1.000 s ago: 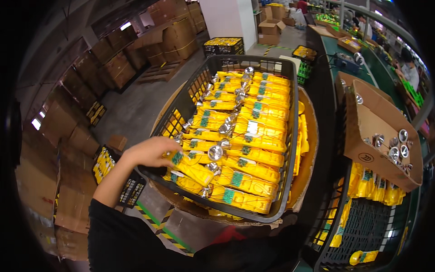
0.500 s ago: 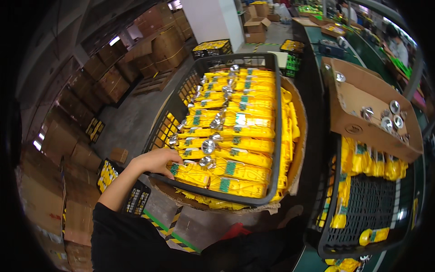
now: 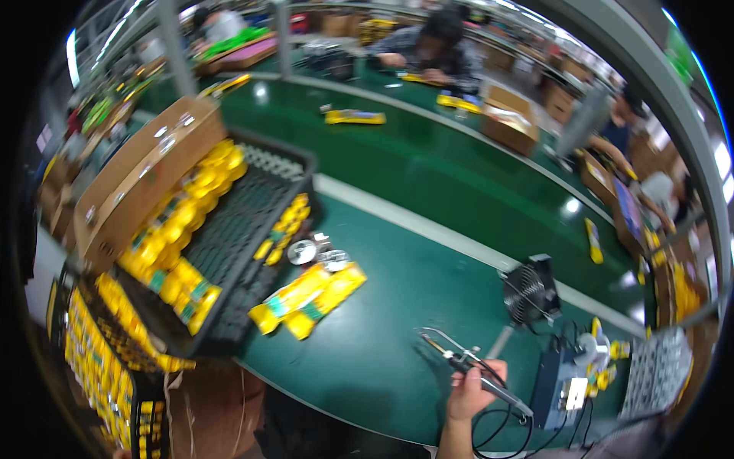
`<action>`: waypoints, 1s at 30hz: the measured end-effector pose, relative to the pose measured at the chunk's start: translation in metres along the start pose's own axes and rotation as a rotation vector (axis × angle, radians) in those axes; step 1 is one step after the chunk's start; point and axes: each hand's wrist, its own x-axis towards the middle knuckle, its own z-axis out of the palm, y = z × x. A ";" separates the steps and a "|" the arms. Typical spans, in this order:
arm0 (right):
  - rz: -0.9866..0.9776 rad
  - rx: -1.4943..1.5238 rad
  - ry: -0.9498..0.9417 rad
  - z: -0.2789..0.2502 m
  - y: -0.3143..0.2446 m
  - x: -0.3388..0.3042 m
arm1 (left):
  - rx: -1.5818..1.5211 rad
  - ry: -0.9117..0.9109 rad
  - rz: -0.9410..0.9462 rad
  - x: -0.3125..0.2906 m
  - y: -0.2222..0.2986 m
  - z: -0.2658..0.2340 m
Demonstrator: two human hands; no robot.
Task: The person takes flashlight components from a crate, solders wires to circuit boards inside the flashlight casings using a soldering iron, and places assembled flashlights onto a conveyor belt.
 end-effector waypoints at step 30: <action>0.688 -0.116 0.495 -0.150 0.007 -0.071 | 1.208 -0.842 2.301 -0.418 0.488 0.910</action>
